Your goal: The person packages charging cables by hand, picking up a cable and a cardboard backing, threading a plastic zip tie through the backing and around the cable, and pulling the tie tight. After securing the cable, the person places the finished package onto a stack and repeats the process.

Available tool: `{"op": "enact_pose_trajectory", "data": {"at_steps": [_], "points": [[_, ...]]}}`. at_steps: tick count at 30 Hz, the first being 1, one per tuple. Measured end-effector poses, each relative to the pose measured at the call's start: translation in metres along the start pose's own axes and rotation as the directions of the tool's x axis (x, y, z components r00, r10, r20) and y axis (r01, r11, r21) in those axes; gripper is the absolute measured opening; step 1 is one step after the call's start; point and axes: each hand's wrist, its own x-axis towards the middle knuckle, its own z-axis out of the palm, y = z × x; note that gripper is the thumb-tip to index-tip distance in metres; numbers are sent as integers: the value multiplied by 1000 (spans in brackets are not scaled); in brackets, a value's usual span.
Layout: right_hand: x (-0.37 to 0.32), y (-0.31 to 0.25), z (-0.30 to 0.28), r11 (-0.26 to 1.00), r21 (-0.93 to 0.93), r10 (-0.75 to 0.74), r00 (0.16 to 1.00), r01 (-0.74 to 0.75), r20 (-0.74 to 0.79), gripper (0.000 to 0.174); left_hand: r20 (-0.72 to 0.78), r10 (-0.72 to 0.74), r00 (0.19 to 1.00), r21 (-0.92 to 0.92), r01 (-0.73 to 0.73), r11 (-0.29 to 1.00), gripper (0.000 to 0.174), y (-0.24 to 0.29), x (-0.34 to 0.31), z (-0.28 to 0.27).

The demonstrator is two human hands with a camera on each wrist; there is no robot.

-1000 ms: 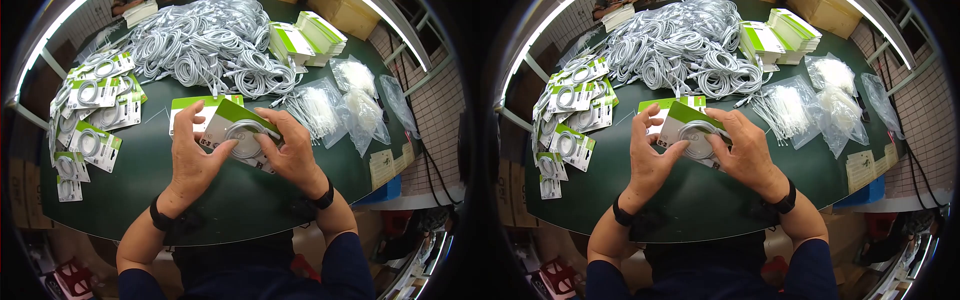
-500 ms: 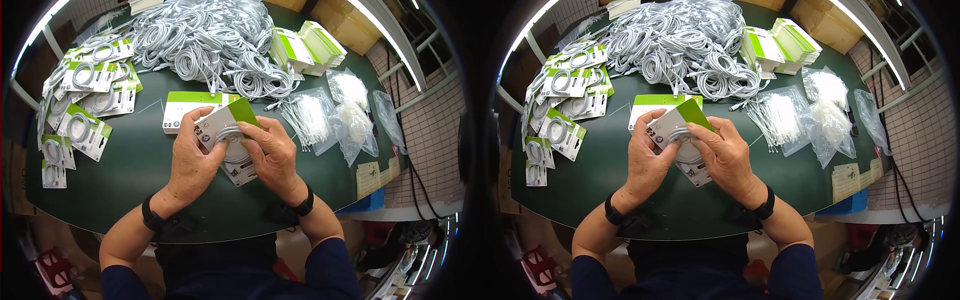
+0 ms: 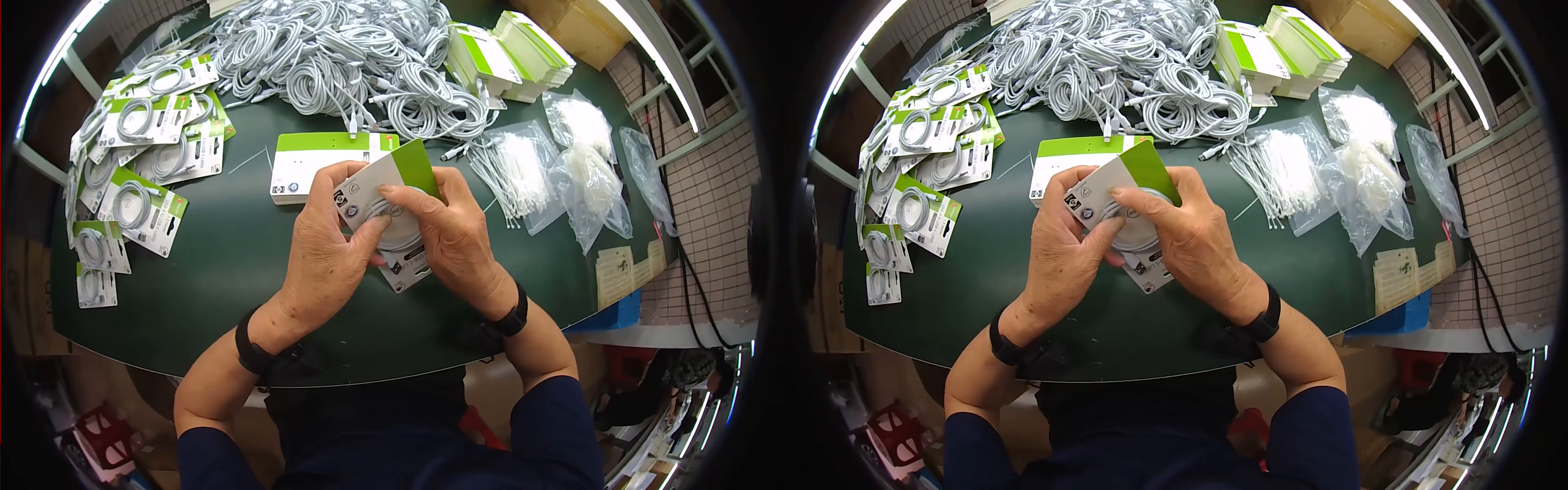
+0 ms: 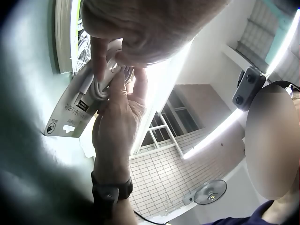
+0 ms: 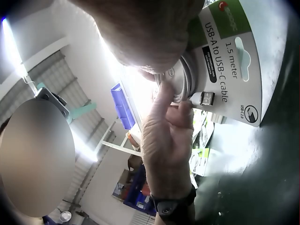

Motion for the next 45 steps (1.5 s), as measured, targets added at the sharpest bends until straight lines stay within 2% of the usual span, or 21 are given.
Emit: {"op": "enact_pose_trajectory", "data": {"at_steps": [2,3,6,7,10,11,14,15,17,18,19,21,23,24,26,27,31,36,39,43,45], "points": [[1,1,0,998,49,-29,999,30,-22,43,-6,27,1000,-30,-27,999,51,-3,1,1],[0,3,1,999,51,-4,999,7,-49,43,24,15,1000,-13,-15,1000,51,-2,0,1],[0,6,1,991,130,23,1000,-21,-12,43,-38,54,998,-14,-55,998,52,1,1,4],[-1,7,0,992,121,46,998,-40,-45,43,3,52,999,-4,-52,999,52,1,2,5],[2,6,-6,987,159,-5,1000,10,-30,40,-56,77,995,-83,-81,993,47,4,6,1],[3,5,-13,989,148,1,999,7,-50,40,-34,83,996,-80,-86,993,47,6,9,-3],[12,-3,-38,856,479,272,957,-193,-99,37,-10,-51,999,-154,49,987,42,9,16,-19],[13,7,-43,860,473,267,958,-190,-102,37,-8,-45,999,-159,43,986,42,9,17,-19],[15,46,-55,968,92,251,921,-234,-298,27,-22,-39,999,-198,34,980,39,8,19,-24],[10,67,-62,931,-183,270,932,-316,-240,25,-39,-35,999,-211,26,977,38,8,19,-28],[4,83,-71,825,-443,295,936,-350,-190,23,-65,-21,998,-201,7,979,38,9,18,-30],[0,92,-81,589,-680,548,834,-437,-61,25,-82,-20,996,-227,1,974,38,11,19,-28],[-5,106,-84,563,-689,609,793,-458,-29,24,-112,-14,994,-232,-13,973,39,13,22,-31],[-5,110,-83,579,-687,596,803,-440,-13,24,-86,-47,995,-246,24,969,38,12,24,-32],[-5,114,-85,585,-620,657,754,-523,-17,20,-28,-114,993,-289,101,952,37,10,25,-33],[-3,115,-86,578,-590,688,725,-564,-18,19,-45,-110,993,-302,92,949,37,9,25,-34],[-8,122,-82,635,-601,579,814,-485,-44,13,-40,-129,991,-256,114,960,38,6,26,-31],[-2,107,-85,594,-657,569,820,-465,-66,10,5,-112,994,-304,108,947,36,6,24,-31],[-3,106,-86,597,-677,506,857,-431,-99,11,32,-106,994,-295,111,949,34,7,22,-33],[-2,107,-83,577,-686,494,859,-443,-139,13,37,-7,999,-237,16,971,32,16,17,-35],[-1,106,-82,597,-661,508,852,-454,-127,13,78,99,992,-189,-83,979,32,21,12,-38]]}}
